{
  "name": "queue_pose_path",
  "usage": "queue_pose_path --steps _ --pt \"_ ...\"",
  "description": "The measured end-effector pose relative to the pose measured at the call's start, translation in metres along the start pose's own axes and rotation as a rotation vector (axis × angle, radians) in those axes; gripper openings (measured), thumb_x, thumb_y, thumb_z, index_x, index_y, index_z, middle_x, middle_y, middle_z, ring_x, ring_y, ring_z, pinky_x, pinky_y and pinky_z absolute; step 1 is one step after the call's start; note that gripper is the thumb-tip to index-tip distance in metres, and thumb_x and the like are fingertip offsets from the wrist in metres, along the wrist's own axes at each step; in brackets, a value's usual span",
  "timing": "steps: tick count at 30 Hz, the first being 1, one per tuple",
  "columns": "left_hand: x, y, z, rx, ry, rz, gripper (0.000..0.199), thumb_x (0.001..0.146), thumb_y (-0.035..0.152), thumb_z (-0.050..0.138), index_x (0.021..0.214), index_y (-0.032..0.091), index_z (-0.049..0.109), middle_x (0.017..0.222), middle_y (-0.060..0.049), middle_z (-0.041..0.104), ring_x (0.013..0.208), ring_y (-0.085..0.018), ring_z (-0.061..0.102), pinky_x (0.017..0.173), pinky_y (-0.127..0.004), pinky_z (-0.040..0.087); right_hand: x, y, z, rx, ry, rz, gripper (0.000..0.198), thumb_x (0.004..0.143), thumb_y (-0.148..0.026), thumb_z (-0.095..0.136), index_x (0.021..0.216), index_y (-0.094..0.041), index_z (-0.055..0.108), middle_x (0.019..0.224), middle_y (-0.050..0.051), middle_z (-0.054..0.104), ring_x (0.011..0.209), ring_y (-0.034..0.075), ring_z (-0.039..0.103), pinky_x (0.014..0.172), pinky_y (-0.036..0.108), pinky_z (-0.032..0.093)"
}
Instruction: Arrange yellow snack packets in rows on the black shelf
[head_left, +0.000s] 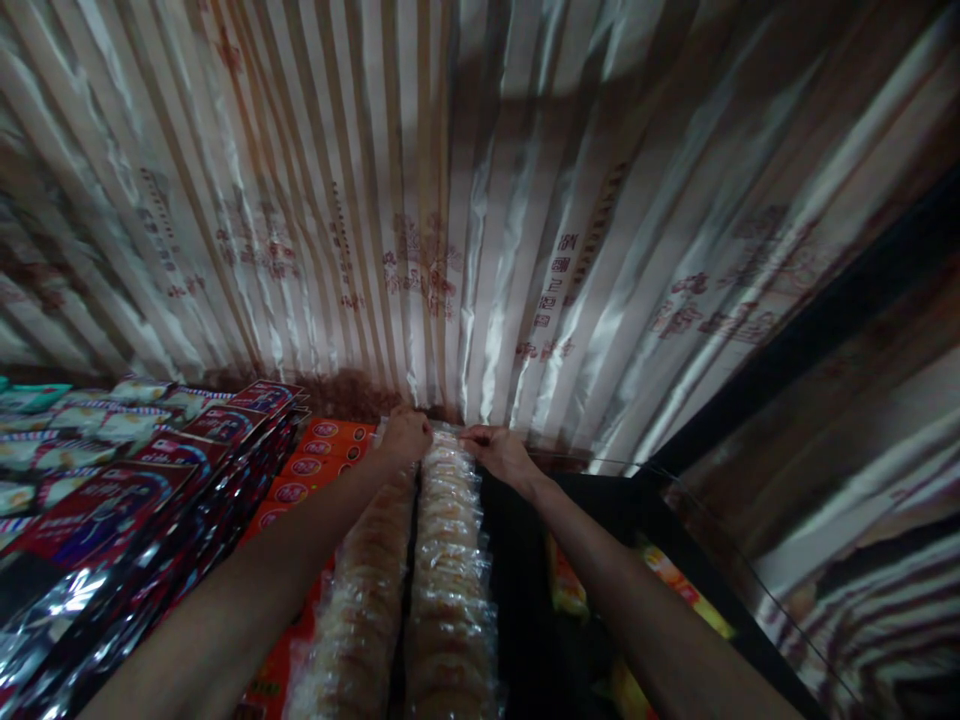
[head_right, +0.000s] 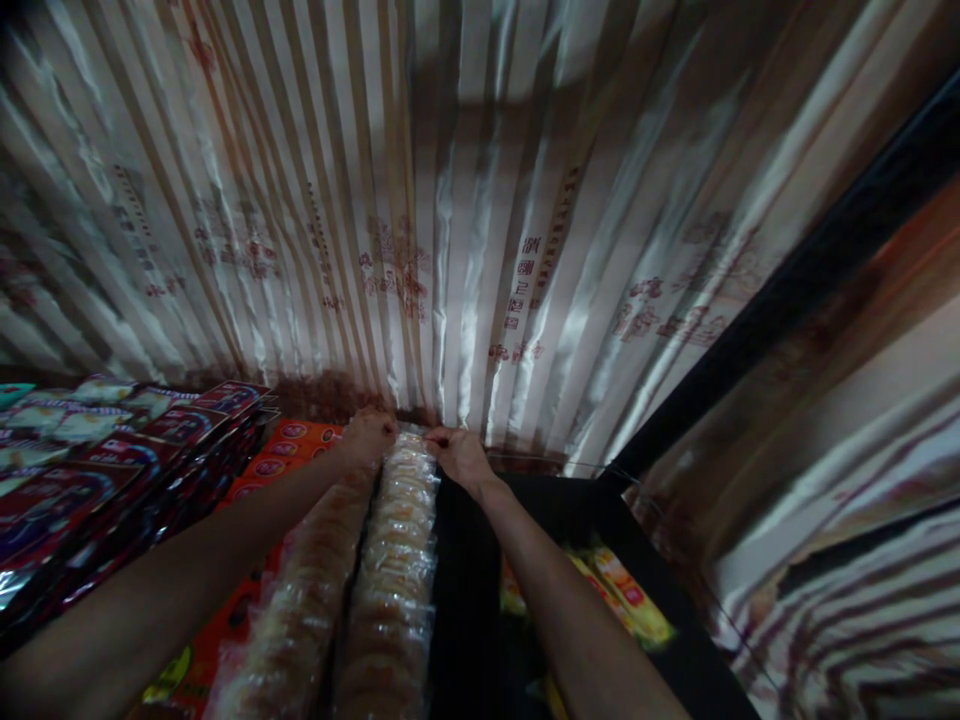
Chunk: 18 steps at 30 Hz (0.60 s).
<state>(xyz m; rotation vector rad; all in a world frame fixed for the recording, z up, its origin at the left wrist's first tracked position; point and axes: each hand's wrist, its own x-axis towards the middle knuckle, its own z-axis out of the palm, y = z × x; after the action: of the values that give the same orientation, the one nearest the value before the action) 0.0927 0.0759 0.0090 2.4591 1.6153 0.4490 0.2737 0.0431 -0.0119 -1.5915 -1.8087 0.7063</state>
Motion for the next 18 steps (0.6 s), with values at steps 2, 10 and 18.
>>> queue_pose_path --steps 2,10,18 --pt "-0.002 0.0 0.0 0.001 0.021 0.0 0.022 0.075 0.016 0.049 0.081 0.014 0.07 0.087 -0.009 0.07 0.089 -0.018 0.061 0.087 -0.03 0.043 0.002 -0.003 0.001 -0.013 0.006 0.019 0.016 0.075 -0.026 0.054 0.078 -0.018 0.069 0.073 0.0 0.07 0.067 0.014 0.063 0.063 0.022 0.046" --pt "-0.011 -0.002 0.005 -0.007 0.082 0.103 0.018 0.072 0.007 0.049 0.079 0.013 0.065 0.088 -0.007 0.066 0.098 -0.018 0.055 0.095 -0.031 0.039 0.007 -0.012 0.007 -0.167 0.044 0.029 0.014 0.077 -0.023 0.054 0.078 -0.02 0.067 0.075 0.001 0.07 0.069 0.014 0.063 0.065 0.022 0.044" --pt "-0.026 0.001 -0.008 -0.016 0.141 0.304 0.017 0.082 0.014 0.045 0.079 0.016 0.062 0.089 -0.005 0.063 0.101 -0.017 0.051 0.104 -0.036 0.031 -0.008 -0.012 -0.004 -0.109 0.103 -0.049 0.022 0.079 -0.036 0.05 0.077 -0.019 0.064 0.071 0.0 0.065 0.062 0.012 0.057 0.061 0.022 0.044"
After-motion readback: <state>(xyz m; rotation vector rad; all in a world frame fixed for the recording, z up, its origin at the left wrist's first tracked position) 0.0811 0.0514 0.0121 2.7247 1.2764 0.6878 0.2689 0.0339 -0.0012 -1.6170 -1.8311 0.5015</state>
